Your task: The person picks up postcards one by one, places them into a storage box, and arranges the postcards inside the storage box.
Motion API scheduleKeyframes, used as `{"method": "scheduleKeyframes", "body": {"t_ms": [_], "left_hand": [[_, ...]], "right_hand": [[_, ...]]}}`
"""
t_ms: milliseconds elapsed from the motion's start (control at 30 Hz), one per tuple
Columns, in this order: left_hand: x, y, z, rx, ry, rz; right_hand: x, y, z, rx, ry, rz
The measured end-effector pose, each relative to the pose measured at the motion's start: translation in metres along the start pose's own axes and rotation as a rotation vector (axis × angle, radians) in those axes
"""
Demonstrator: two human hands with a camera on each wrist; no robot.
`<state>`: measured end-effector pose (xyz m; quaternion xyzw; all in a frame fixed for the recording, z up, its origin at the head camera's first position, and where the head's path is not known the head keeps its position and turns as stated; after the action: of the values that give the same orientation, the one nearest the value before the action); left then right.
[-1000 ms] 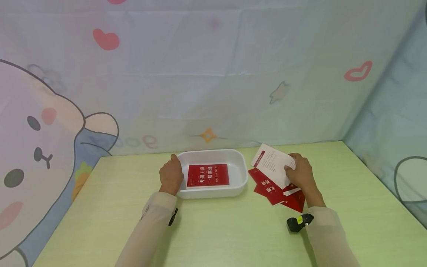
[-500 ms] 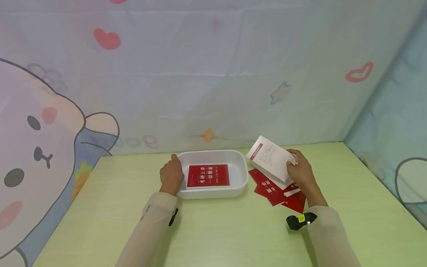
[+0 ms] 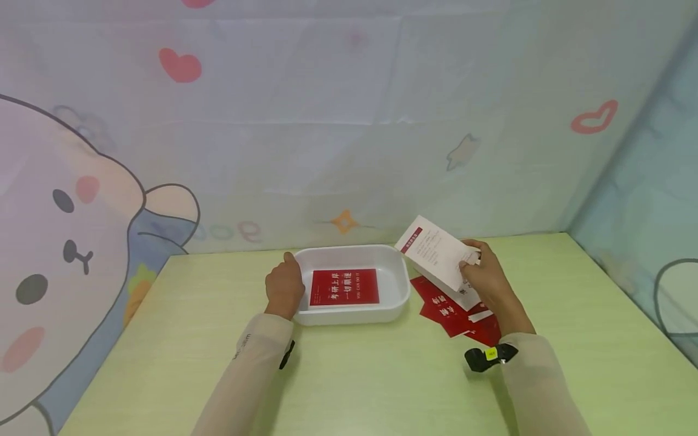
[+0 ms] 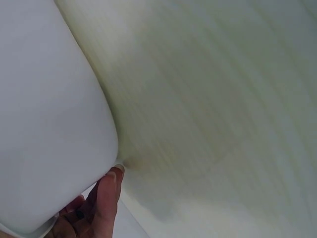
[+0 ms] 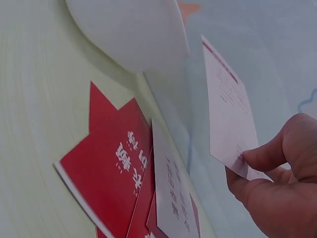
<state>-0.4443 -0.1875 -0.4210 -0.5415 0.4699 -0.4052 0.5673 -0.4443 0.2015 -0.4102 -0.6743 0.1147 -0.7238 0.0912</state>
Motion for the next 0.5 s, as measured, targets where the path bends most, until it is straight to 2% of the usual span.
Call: {"method": "scheduleKeyframes", "body": {"t_ms": [300,500], "left_hand": [[-0.002,-0.002,0.003,-0.017,0.001,-0.005],[-0.005,-0.003,0.004,-0.031,0.012,-0.007]], "right_hand": [[0.011,0.018,0.003,0.079,-0.031,0.008],[0.022,0.026,0.005,0.092,-0.052,0.016]]}}
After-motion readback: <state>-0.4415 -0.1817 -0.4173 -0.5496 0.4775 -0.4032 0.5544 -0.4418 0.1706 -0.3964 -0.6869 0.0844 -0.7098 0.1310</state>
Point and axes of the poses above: each hand's wrist, its own z-axis away from the middle knuckle, its own y-axis out of the palm, x = y × z, the point moved 8 cm from there along -z, towards the middle knuckle, and after that the axes turned 6 degrees about -z, right-handed, at the moved point
